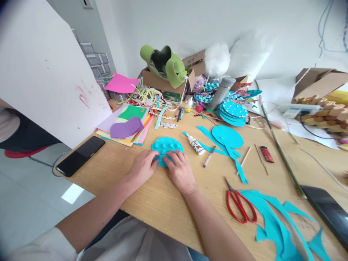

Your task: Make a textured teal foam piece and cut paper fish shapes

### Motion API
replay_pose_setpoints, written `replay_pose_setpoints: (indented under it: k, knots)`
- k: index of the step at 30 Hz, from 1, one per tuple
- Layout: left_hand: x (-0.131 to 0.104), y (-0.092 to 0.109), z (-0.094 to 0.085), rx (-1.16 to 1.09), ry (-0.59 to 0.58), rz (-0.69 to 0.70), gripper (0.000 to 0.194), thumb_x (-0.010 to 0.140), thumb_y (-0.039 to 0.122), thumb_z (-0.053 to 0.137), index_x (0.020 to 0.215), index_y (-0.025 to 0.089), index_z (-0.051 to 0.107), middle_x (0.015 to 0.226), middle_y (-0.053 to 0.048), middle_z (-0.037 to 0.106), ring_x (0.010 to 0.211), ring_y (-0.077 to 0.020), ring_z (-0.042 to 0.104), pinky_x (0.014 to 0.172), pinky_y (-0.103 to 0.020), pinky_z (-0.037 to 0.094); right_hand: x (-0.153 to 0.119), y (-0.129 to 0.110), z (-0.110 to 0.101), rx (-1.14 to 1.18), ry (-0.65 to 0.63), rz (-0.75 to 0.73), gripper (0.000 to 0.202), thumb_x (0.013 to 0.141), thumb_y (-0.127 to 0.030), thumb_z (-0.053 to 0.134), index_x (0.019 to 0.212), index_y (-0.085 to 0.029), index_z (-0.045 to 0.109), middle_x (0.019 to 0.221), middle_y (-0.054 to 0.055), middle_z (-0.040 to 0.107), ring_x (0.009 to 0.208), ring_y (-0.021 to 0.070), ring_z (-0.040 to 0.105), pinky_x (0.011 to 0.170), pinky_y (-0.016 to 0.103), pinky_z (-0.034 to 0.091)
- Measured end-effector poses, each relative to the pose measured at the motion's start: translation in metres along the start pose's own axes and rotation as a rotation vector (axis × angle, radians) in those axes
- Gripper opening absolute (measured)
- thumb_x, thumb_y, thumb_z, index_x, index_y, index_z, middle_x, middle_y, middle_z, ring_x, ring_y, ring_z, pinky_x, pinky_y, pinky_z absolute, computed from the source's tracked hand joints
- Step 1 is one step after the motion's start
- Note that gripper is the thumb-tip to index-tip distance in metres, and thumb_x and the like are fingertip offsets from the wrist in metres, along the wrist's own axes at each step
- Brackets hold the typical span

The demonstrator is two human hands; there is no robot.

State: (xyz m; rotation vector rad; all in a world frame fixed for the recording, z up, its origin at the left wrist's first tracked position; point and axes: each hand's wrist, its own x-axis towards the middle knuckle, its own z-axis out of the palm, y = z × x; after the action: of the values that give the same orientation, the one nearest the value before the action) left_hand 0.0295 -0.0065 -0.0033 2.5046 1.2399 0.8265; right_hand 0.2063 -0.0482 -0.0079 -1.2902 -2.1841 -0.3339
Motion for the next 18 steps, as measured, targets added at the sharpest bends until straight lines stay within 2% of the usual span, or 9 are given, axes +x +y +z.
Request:
replay_pose_setpoints:
  k: [8, 18]
  knots:
    - [-0.0001, 0.0017, -0.0022, 0.0, -0.003, -0.009, 0.02, 0.082, 0.006, 0.058, 0.097, 0.018, 0.055, 0.094, -0.006, 0.066, 0.089, -0.0226, 0.063, 0.079, -0.037, 0.052, 0.0004, -0.0008, 0.0023, 0.013, -0.027, -0.015, 0.024, 0.09, -0.01, 0.049, 0.101, -0.014, 0.069, 0.105, 0.013, 0.064, 0.103, 0.0272, 0.049, 0.087, 0.044, 0.048]
    - [-0.0025, 0.0003, -0.0032, -0.058, 0.024, 0.038, 0.034, 0.075, -0.004, 0.047, 0.099, 0.019, 0.055, 0.107, -0.006, 0.06, 0.101, -0.0205, 0.06, 0.087, -0.035, 0.052, 0.0002, -0.0011, 0.0019, 0.003, -0.047, -0.023, 0.024, 0.09, -0.01, 0.049, 0.1, -0.016, 0.07, 0.106, 0.012, 0.065, 0.104, 0.0273, 0.049, 0.088, 0.044, 0.047]
